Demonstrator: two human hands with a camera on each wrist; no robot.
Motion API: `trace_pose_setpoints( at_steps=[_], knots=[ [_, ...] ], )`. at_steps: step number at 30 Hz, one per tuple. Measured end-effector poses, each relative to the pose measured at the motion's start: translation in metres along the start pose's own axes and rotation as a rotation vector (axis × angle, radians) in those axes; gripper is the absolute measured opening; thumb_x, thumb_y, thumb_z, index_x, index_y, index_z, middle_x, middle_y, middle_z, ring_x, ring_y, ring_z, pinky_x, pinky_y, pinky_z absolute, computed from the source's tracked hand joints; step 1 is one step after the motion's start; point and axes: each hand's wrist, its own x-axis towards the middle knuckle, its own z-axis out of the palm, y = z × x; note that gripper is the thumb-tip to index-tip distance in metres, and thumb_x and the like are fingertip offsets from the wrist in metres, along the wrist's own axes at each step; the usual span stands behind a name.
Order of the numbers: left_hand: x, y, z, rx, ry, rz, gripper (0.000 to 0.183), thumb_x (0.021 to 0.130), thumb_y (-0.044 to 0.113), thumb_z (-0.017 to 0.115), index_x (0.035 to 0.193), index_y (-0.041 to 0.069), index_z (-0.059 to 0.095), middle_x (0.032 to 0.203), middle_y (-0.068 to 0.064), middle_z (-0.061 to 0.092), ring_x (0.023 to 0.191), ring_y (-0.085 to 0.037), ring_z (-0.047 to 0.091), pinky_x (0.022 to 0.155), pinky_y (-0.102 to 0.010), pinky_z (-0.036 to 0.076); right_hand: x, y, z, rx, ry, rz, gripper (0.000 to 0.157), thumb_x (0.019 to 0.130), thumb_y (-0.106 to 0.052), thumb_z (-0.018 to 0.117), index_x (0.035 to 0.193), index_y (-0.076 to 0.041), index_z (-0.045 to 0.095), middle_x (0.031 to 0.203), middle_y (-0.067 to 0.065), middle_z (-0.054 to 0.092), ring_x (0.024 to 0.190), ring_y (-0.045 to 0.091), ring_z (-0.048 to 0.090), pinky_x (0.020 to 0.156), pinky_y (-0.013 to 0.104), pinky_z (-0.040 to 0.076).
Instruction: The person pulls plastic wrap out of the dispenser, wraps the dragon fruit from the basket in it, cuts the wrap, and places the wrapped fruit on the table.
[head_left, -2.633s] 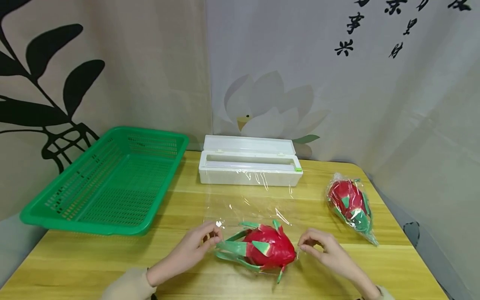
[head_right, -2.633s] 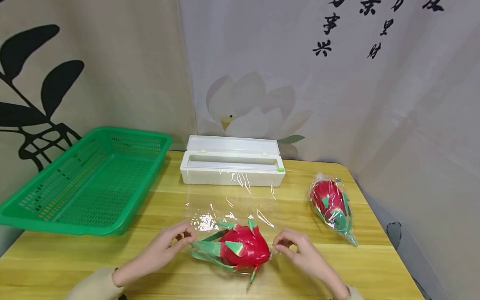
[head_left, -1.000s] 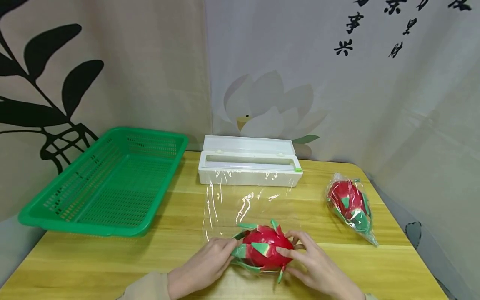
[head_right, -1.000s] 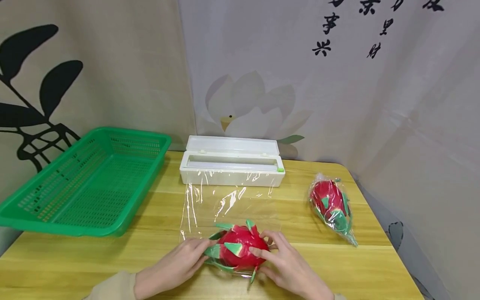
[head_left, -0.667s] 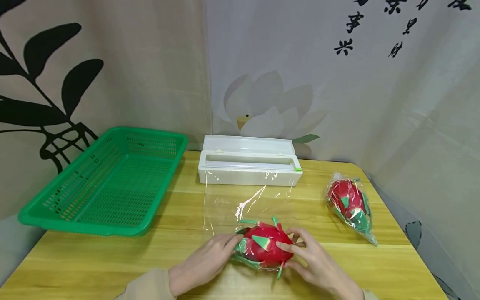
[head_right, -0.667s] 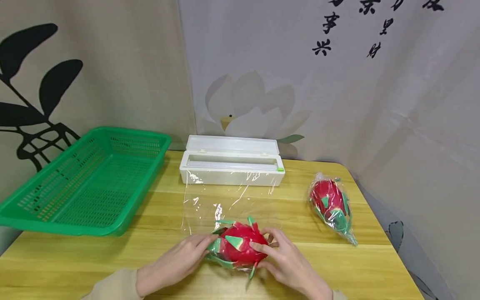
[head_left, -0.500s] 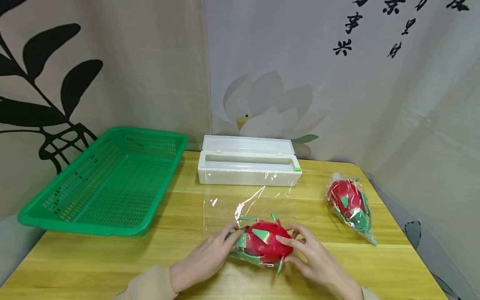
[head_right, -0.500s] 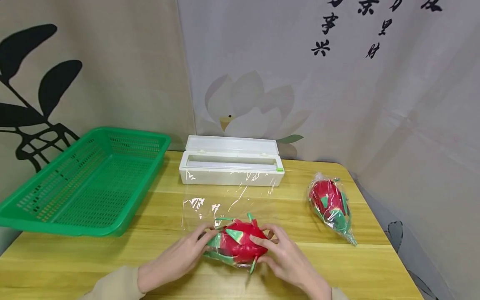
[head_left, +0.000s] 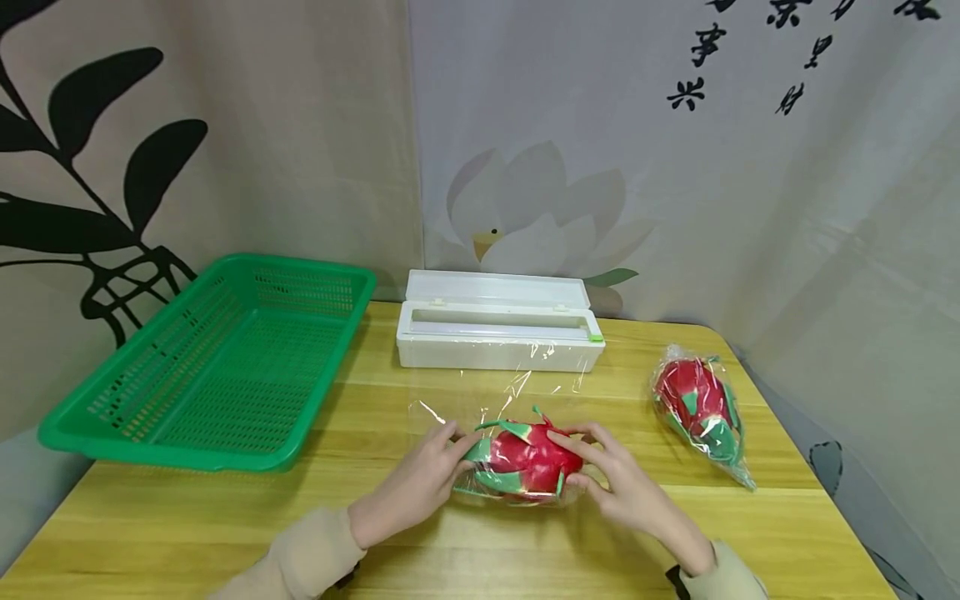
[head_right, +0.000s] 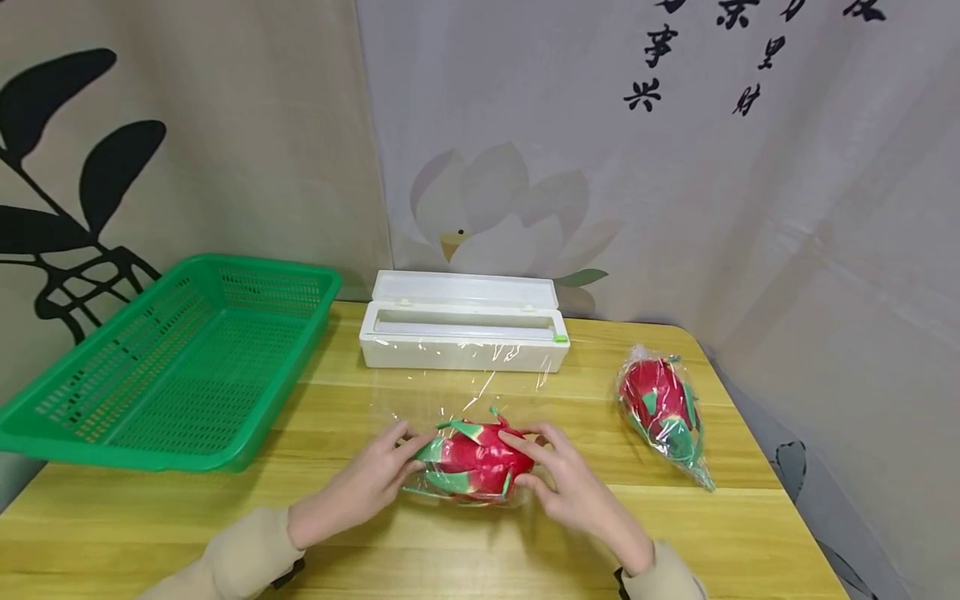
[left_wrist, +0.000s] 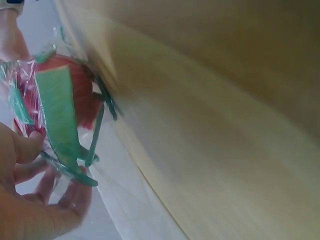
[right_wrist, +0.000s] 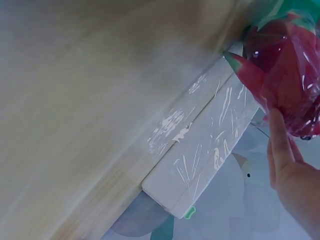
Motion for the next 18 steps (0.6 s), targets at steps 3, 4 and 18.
trace_pose_setpoints(
  at_steps=[3, 4, 18],
  knots=[
    [0.003, -0.002, 0.0, 0.033, 0.02, -0.019, 0.041, 0.088, 0.019, 0.065, 0.124, 0.0, 0.06, 0.094, -0.001, 0.055, 0.083, -0.01, 0.047, 0.074, -0.024, 0.049, 0.003, 0.002, -0.001, 0.06, -0.024, 0.049, 0.054, 0.082, -0.01, 0.07, 0.134, -0.016, 0.055, 0.127, 0.007, 0.054, 0.106, 0.018, 0.055, 0.079, 0.023, 0.056],
    [0.003, -0.003, -0.001, 0.029, 0.024, -0.026, 0.042, 0.087, 0.02, 0.065, 0.125, 0.0, 0.059, 0.095, -0.001, 0.058, 0.085, -0.012, 0.05, 0.076, -0.027, 0.05, 0.004, 0.002, -0.001, 0.072, -0.032, 0.063, 0.054, 0.082, -0.01, 0.069, 0.134, -0.016, 0.055, 0.127, 0.007, 0.054, 0.107, 0.018, 0.055, 0.079, 0.022, 0.056],
    [0.019, -0.005, 0.003, -0.058, 0.089, -0.062, 0.019, 0.089, 0.014, 0.065, 0.106, 0.005, 0.065, 0.1, -0.006, 0.071, 0.097, -0.022, 0.065, 0.087, -0.038, 0.055, 0.017, 0.022, -0.008, 0.207, -0.099, 0.187, 0.044, 0.092, -0.01, 0.058, 0.135, -0.002, 0.051, 0.123, 0.014, 0.06, 0.106, 0.028, 0.062, 0.086, 0.032, 0.056]
  ],
)
